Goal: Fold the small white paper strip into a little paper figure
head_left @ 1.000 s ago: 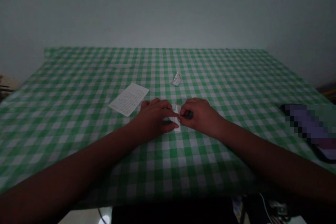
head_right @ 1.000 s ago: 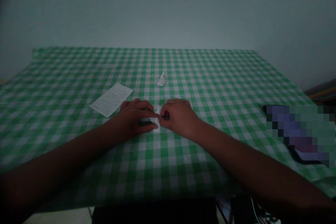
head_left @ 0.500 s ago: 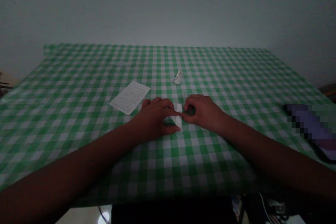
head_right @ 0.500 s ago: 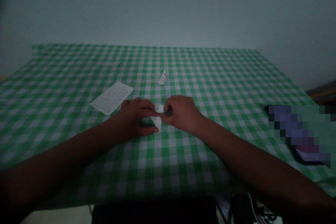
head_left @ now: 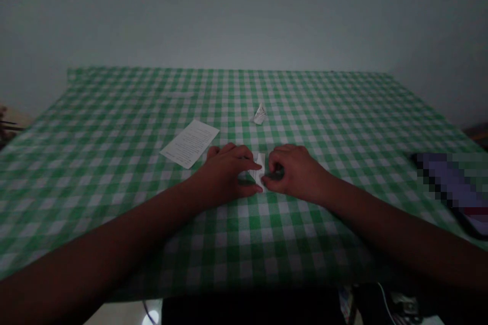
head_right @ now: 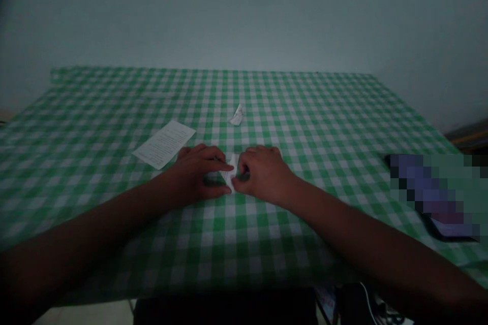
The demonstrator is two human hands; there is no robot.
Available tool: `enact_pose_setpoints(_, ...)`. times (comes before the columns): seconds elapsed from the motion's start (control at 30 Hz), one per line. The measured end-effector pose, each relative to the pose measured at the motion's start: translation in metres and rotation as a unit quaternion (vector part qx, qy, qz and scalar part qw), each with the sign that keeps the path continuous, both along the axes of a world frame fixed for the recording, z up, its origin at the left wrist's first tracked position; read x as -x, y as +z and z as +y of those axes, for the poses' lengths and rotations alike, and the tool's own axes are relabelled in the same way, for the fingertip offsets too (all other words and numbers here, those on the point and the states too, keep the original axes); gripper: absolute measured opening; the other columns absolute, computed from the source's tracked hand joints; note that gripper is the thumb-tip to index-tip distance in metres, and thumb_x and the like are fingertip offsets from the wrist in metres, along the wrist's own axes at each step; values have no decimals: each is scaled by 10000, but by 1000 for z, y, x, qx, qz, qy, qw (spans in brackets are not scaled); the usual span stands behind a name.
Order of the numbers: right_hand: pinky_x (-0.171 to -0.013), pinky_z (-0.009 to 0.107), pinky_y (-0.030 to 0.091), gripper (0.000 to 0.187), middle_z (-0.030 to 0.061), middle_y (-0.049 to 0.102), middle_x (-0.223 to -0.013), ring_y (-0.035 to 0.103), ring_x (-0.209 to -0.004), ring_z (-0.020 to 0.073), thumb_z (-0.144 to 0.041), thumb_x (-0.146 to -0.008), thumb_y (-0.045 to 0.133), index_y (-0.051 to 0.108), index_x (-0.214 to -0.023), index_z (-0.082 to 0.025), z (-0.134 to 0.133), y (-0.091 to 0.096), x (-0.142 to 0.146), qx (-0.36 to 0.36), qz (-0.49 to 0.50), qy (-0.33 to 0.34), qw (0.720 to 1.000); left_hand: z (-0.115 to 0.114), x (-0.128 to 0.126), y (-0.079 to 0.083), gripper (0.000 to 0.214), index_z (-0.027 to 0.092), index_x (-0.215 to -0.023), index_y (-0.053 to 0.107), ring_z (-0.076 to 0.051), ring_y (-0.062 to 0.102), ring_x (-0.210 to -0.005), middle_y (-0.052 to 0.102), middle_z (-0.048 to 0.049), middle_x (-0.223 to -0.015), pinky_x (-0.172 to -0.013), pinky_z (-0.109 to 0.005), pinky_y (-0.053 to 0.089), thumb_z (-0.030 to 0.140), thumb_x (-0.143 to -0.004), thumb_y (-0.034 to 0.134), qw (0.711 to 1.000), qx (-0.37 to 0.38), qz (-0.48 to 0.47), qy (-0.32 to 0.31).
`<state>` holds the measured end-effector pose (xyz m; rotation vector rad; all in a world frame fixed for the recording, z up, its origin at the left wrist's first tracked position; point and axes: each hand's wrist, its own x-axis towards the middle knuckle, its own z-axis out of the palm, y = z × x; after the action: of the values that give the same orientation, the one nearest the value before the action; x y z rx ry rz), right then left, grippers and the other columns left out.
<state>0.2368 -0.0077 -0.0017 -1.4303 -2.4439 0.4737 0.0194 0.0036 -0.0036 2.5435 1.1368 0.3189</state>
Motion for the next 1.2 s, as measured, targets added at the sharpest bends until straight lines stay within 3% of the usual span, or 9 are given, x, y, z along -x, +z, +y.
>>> enact_pose_setpoints(0.53, -766, 340, 320, 255, -4, 599, -800, 552, -821, 187, -345, -733, 745, 536, -724, -200, -10, 1, 1, 4, -7, 11, 1000, 0, 1, 0, 446, 361, -1153, 687, -248, 529, -1108, 634, 20, -1183, -858, -406, 285, 510, -746, 790, 1000, 7, 4, 0)
enact_pose_setpoints(0.73, -781, 351, 320, 263, -4, 594, -801, 552, -834, 194, -373, -748, 733, 536, -726, -201, -10, 1, 0, 1, -11, 10, 1000, 0, 2, 0, 310, 367, -1153, 688, -241, 534, -1109, 629, 13, -1194, -888, -420, 301, 438, -851, 699, 1000, 26, -5, 4)
enact_pose_setpoints(1.2, -717, 324, 319, 280, -20, 559, -754, 525, -758, 162, -343, -739, 737, 499, -701, -200, -3, 1, 1, -4, 3, -5, 1000, -1, 0, 2, 361, 353, -1131, 695, -232, 548, -1087, 641, 16, -1169, -872, -415, 295, 453, -788, 745, 1000, 11, -8, 4)
